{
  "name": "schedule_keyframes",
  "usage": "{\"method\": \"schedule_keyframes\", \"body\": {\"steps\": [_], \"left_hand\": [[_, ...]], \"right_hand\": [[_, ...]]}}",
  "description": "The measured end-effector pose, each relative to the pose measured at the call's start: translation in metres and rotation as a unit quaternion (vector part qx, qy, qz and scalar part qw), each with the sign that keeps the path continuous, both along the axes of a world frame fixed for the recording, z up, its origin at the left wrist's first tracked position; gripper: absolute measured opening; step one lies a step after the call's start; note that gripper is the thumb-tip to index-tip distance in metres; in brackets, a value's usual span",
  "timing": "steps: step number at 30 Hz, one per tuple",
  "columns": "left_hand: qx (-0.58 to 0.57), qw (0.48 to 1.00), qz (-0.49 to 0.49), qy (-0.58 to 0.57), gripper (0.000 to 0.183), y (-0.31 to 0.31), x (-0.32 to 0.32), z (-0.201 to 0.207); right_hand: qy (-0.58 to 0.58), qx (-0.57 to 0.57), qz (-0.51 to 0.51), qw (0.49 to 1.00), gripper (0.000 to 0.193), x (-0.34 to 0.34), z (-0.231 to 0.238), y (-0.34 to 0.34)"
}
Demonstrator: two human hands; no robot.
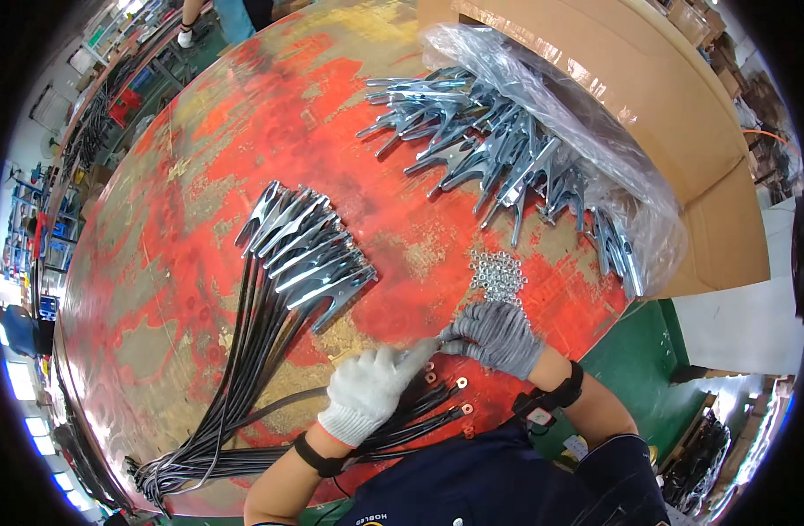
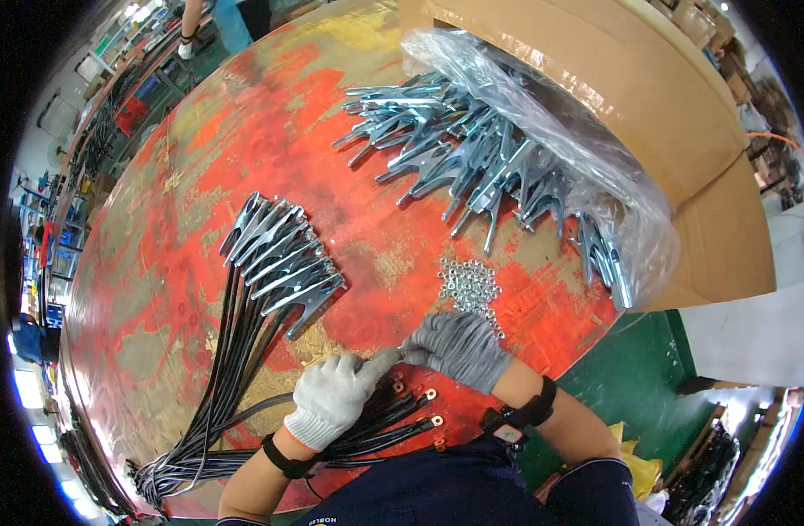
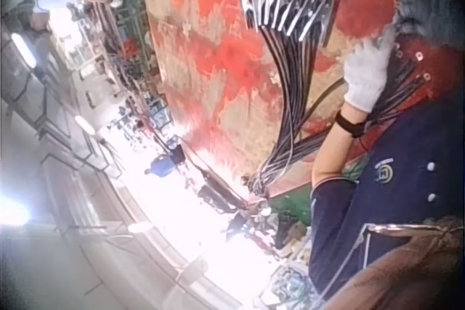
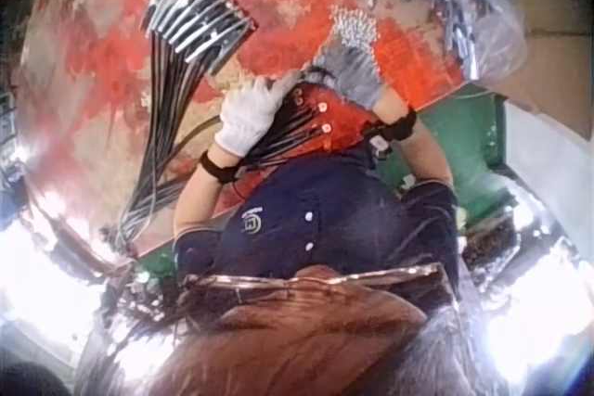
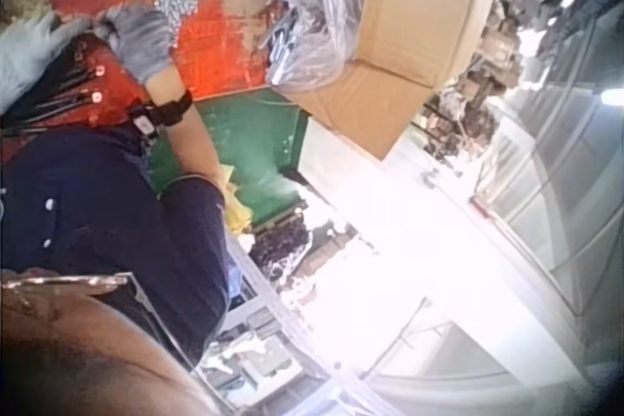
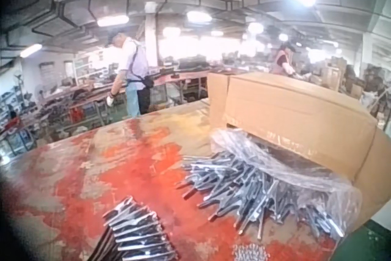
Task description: The recorder is assembling industrial jumper cable clamps by attaching wires and small hardware components.
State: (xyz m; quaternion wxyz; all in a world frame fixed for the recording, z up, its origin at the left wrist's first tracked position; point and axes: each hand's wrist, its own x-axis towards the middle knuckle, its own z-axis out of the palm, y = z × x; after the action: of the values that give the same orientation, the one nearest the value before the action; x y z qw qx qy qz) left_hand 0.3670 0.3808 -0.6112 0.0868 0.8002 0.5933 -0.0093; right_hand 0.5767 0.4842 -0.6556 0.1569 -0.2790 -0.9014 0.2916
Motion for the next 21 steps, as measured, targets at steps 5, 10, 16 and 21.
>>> {"method": "schedule_keyframes", "body": {"steps": [5, 10, 16, 21], "left_hand": [[-0.013, 1.000, 0.013, -0.007, 0.045, 0.001, 0.000, -0.001], [0.004, 1.000, 0.005, -0.002, 0.043, 0.001, 0.000, -0.002], [0.003, 1.000, 0.001, 0.003, 0.042, 0.002, 0.001, -0.003], [-0.005, 1.000, -0.001, 0.006, 0.042, 0.002, 0.001, -0.001]], "right_hand": [[-0.002, -0.011, 0.020, 1.000, 0.026, -0.002, -0.002, 0.006], [-0.051, 0.046, 0.027, 0.997, 0.026, 0.002, 0.009, 0.001], [-0.043, 0.007, 0.017, 0.999, 0.027, 0.005, -0.005, 0.001], [-0.074, -0.030, 0.017, 0.997, 0.029, 0.000, 0.004, 0.005]]}}
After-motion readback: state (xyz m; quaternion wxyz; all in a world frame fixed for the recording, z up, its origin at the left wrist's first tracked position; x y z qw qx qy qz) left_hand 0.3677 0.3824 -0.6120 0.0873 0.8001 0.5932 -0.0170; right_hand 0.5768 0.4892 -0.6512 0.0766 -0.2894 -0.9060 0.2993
